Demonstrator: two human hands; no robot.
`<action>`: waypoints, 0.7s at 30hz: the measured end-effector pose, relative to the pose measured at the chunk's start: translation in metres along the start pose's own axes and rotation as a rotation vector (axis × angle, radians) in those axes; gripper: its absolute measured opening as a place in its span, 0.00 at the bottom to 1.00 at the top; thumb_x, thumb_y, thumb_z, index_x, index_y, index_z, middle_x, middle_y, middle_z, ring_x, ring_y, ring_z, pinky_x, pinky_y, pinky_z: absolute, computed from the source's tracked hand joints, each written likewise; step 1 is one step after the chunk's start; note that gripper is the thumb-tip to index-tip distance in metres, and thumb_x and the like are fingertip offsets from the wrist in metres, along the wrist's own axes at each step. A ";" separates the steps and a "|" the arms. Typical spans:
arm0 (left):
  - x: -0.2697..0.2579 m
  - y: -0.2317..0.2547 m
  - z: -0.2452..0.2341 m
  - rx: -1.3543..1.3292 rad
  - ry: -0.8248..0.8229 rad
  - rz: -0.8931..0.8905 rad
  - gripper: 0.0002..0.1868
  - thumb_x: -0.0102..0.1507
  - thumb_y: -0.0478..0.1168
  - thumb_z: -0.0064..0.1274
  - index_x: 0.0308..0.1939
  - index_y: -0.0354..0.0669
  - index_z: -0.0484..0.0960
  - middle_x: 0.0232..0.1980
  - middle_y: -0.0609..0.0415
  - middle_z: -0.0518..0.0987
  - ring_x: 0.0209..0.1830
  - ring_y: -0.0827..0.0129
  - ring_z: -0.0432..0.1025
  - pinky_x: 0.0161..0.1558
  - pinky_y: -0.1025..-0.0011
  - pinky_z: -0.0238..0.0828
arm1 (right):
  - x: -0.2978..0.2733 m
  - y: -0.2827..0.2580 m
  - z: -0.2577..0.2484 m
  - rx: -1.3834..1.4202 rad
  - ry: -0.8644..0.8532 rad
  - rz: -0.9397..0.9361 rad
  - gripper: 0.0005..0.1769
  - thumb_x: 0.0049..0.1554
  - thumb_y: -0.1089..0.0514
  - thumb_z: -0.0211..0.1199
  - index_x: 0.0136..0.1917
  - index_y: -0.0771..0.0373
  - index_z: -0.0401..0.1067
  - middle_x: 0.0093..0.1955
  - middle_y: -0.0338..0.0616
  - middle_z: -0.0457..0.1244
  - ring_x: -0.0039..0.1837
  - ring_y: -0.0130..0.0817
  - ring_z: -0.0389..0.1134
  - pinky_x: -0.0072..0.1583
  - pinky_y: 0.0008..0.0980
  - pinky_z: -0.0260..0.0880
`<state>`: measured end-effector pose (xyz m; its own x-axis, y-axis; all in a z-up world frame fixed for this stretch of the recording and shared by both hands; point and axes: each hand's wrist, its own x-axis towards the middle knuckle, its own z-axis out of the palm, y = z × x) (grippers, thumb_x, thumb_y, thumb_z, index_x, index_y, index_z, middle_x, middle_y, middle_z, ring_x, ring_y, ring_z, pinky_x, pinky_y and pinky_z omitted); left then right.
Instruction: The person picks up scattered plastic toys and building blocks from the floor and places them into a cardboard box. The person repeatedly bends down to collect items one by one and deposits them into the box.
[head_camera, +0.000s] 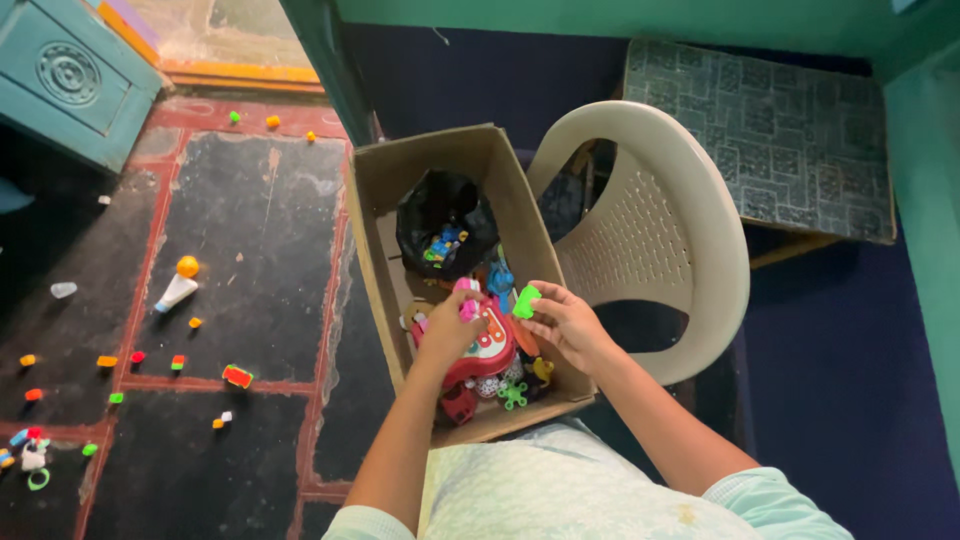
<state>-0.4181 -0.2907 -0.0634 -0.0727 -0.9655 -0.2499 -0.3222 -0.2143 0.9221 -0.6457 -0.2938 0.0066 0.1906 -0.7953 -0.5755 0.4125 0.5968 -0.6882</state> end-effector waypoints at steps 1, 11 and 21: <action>-0.002 -0.008 0.006 0.046 0.008 -0.053 0.22 0.53 0.41 0.64 0.52 0.51 0.82 0.48 0.44 0.85 0.49 0.55 0.81 0.51 0.61 0.77 | 0.002 -0.004 -0.004 -0.003 0.004 0.013 0.18 0.61 0.66 0.57 0.65 0.62 0.67 0.55 0.46 0.68 0.56 0.38 0.72 0.60 0.36 0.74; -0.032 -0.090 0.015 0.200 -0.043 -0.312 0.20 0.55 0.42 0.62 0.52 0.54 0.85 0.48 0.41 0.85 0.51 0.54 0.81 0.54 0.62 0.75 | 0.025 -0.002 -0.013 -0.008 -0.039 0.060 0.16 0.62 0.65 0.57 0.63 0.61 0.68 0.53 0.43 0.68 0.55 0.35 0.71 0.60 0.36 0.75; -0.044 -0.127 0.033 0.102 0.177 -0.220 0.17 0.66 0.43 0.48 0.58 0.48 0.79 0.50 0.35 0.82 0.54 0.44 0.76 0.55 0.57 0.71 | 0.019 0.006 -0.013 -0.051 -0.045 0.096 0.16 0.62 0.65 0.56 0.64 0.61 0.68 0.53 0.42 0.67 0.55 0.32 0.70 0.58 0.32 0.75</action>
<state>-0.4055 -0.2158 -0.1792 0.1721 -0.9101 -0.3770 -0.4056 -0.4143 0.8148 -0.6510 -0.3040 -0.0143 0.2674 -0.7377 -0.6199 0.3450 0.6740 -0.6532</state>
